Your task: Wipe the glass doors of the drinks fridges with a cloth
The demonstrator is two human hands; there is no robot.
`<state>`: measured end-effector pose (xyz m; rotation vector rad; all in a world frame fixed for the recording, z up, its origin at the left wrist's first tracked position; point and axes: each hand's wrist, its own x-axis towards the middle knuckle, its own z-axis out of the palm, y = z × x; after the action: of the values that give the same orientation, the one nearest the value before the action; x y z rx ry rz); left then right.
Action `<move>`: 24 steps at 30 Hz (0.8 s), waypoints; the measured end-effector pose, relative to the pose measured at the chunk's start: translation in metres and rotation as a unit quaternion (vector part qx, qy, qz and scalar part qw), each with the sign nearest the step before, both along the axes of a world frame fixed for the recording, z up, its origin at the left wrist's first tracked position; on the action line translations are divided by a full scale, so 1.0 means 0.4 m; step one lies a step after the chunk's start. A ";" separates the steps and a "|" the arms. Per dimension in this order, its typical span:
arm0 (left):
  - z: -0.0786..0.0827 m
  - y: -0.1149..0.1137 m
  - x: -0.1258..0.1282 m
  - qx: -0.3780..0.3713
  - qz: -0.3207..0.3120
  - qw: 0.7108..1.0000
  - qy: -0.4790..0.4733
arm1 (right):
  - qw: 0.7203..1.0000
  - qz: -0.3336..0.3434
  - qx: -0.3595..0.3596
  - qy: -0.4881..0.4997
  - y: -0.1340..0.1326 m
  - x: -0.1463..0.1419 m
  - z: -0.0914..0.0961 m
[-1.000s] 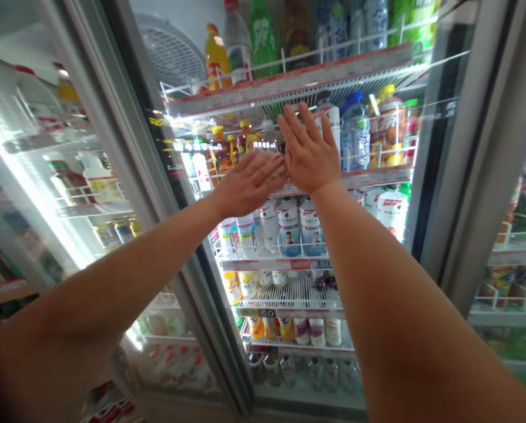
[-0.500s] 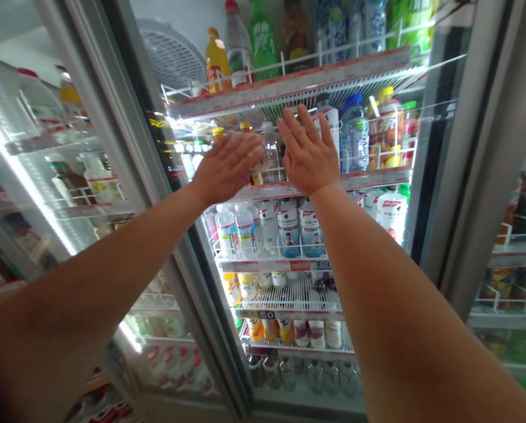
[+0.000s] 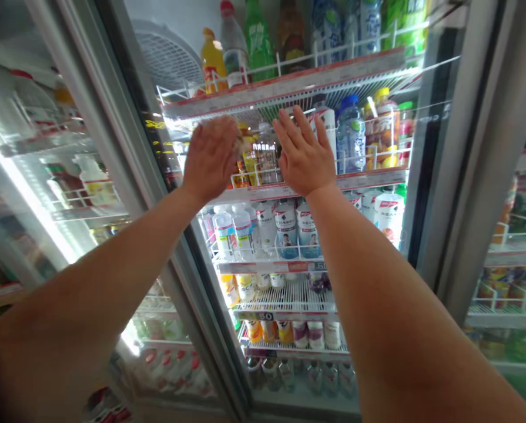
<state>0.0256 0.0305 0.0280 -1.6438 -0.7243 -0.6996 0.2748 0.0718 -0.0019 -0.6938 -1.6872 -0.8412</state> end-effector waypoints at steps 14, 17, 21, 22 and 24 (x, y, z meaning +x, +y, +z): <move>-0.073 -0.040 -0.098 -0.041 0.039 0.998 0.018 | 1.000 -0.021 -0.006 -0.001 -0.010 0.002 -0.002; -0.131 -0.045 -0.100 0.007 0.027 0.999 -0.020 | 1.000 -0.026 -0.004 -0.004 -0.010 0.002 -0.001; -0.217 -0.064 -0.091 -0.119 0.001 0.946 0.301 | 1.000 -0.013 -0.006 -0.005 -0.007 0.002 -0.001; -0.215 -0.067 -0.097 -0.124 0.006 0.941 0.314 | 1.000 -0.011 -0.008 -0.004 -0.007 0.001 -0.001; -0.191 -0.069 -0.114 -0.085 0.031 0.973 0.213 | 1.000 -0.014 -0.004 -0.002 -0.007 0.001 -0.001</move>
<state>-0.0199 0.0028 -0.0485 -1.8390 -0.5296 -0.2284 0.2753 0.0692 -0.0025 -0.7231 -1.6887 -0.8562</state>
